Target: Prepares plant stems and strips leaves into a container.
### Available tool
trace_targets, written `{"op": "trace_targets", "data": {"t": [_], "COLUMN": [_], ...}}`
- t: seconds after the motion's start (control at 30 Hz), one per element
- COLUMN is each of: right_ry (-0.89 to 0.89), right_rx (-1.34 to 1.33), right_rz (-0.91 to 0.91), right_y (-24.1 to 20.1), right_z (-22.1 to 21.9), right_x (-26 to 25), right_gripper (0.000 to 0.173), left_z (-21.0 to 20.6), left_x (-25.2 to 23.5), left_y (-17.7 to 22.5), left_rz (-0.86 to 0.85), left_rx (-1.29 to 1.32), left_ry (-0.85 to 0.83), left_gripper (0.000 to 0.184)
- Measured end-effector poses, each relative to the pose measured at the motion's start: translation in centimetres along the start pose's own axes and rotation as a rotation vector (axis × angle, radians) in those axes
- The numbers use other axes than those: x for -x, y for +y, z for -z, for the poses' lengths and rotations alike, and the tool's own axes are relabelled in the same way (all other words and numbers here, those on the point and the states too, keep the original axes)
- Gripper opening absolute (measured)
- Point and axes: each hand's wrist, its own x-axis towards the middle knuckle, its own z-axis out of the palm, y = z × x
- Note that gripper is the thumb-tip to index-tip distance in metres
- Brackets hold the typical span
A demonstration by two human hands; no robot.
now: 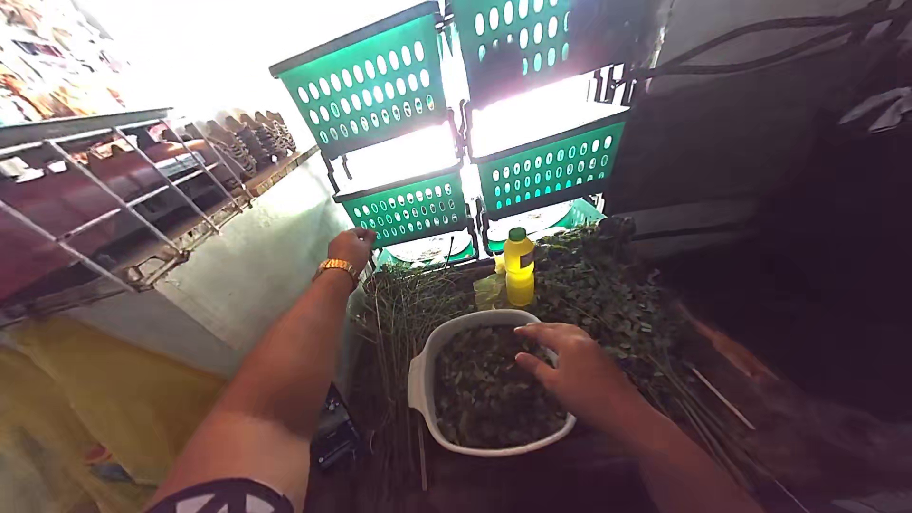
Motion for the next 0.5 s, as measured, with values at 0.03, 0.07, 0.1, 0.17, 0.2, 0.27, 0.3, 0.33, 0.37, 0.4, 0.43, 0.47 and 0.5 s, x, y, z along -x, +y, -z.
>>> {"op": "trace_targets", "data": {"t": [0.03, 0.07, 0.1, 0.17, 0.2, 0.27, 0.3, 0.33, 0.37, 0.4, 0.43, 0.47, 0.5], "right_ry": [-0.004, -0.014, -0.026, -0.035, -0.028, 0.015, 0.063, 0.119, 0.178, 0.232, 0.280, 0.316, 0.342], "right_rx": [-0.003, -0.002, -0.001, 0.005, 0.011, 0.007, 0.001, -0.005, -0.012, -0.021, -0.026, -0.033, -0.039], "right_rz": [-0.017, -0.032, -0.045, -0.058, -0.060, -0.053, -0.036, -0.017, 0.002, 0.014, 0.018, 0.016, 0.008], "right_y": [-0.1, -0.1, -0.3, -0.5, -0.5, -0.3, 0.0, 0.2, 0.4, 0.6, 0.9, 1.1, 1.2], "right_z": [0.1, 0.3, 0.4, 0.4, 0.4, 0.4, 0.3, 0.3, 0.2, 0.3, 0.5, 0.7, 1.0], "right_x": [-0.1, 0.0, 0.0, -0.1, -0.1, 0.0, 0.0, -0.1, -0.1, -0.1, -0.2, -0.3, -0.3], "right_gripper": [0.035, 0.037, 0.039, 0.041, 0.042, 0.041, 0.039, 0.037, 0.035, 0.032, 0.031, 0.030, 0.029], "left_z": [-0.4, -0.8, -1.3, -1.9, -2.3, -3.4, -4.2, -5.1, -6.1, -7.2, -8.5, -10.0, -11.7], "left_x": [-0.5, -1.0, -1.2, -1.1, -0.8, 0.5, 1.4, 2.2, 3.1, 3.9, 4.5, 5.0, 5.3], "left_y": [-0.2, -0.4, -0.4, 1.2, 2.5, 5.8, 7.3, 8.6, 9.9, 11.2, 12.4, 13.4, 14.0], "left_rz": [-0.002, 0.022, 0.074, 0.222, 0.250, 0.156, 0.014, -0.142, -0.270, -0.347, -0.369, -0.332, -0.267], "left_rx": [-0.060, -0.105, -0.150, -0.268, -0.306, -0.225, -0.155, -0.076, -0.010, 0.054, 0.135, 0.221, 0.309], "left_ry": [0.003, -0.013, -0.055, -0.118, -0.111, -0.052, -0.028, -0.041, -0.091, -0.176, -0.279, -0.372, -0.445], "left_gripper": [0.044, 0.046, 0.052, 0.070, 0.072, 0.076, 0.069, 0.062, 0.057, 0.058, 0.065, 0.076, 0.087]}}
